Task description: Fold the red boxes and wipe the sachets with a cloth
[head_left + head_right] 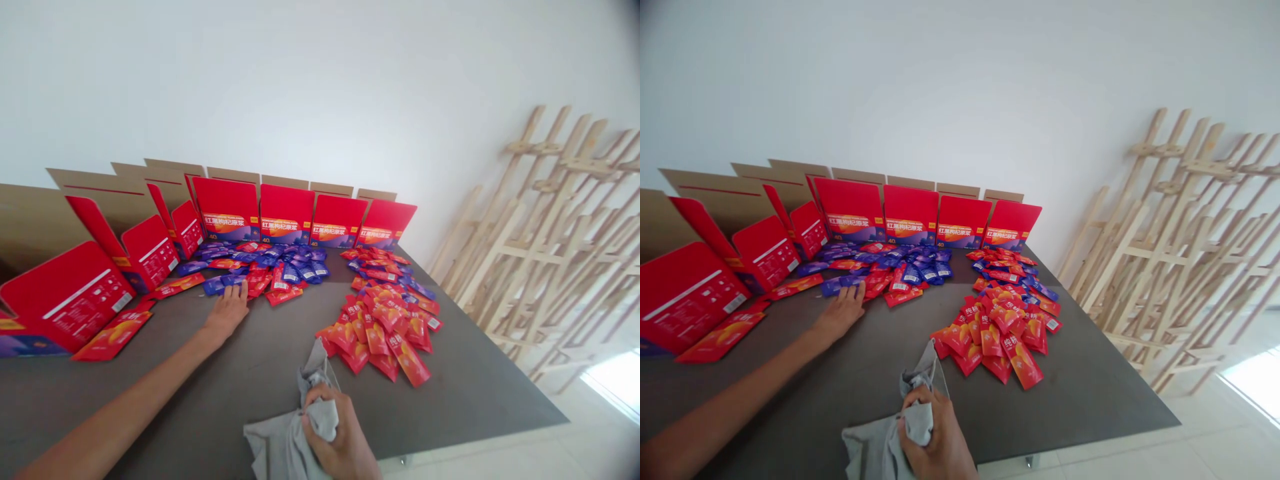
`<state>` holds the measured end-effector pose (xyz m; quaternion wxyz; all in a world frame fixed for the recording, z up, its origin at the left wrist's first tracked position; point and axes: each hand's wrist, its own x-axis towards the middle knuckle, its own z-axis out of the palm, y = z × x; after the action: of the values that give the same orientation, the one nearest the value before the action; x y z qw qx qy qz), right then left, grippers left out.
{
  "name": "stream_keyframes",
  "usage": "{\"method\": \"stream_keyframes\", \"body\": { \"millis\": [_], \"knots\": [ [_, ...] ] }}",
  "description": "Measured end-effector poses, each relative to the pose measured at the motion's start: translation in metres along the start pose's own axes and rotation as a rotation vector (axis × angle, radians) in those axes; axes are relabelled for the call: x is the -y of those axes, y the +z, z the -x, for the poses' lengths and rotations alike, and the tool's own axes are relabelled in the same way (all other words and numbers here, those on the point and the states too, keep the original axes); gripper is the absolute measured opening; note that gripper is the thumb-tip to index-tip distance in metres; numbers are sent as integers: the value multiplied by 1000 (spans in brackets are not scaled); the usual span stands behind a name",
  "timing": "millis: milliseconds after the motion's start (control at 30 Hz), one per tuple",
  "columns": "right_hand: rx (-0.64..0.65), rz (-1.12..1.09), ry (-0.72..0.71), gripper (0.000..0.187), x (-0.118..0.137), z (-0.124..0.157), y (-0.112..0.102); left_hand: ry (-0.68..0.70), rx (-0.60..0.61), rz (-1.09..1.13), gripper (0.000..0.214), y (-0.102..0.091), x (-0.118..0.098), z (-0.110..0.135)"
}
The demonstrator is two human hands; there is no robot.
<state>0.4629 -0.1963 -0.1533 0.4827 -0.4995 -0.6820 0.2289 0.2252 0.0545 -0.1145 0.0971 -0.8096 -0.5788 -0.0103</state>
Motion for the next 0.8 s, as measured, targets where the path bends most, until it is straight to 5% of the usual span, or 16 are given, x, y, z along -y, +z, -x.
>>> {"method": "stream_keyframes", "body": {
  "millis": [267,467,667,733,800],
  "knots": [
    [5,-24,-2,9,2,-2,-1,165,83,59,61,18,20,69],
    [-102,-124,22,2,0,-6,6,126,-4,587,59,5,19,115],
    [-598,-257,27,8,14,-18,34,-234,22,1309,65,-26,-42,152],
    [-622,-262,21,8,22,-27,42,-289,65,1387,64,-29,-72,168],
    [-514,-271,28,8,27,-34,48,-318,93,1434,65,-31,-99,180]
  ]
}}
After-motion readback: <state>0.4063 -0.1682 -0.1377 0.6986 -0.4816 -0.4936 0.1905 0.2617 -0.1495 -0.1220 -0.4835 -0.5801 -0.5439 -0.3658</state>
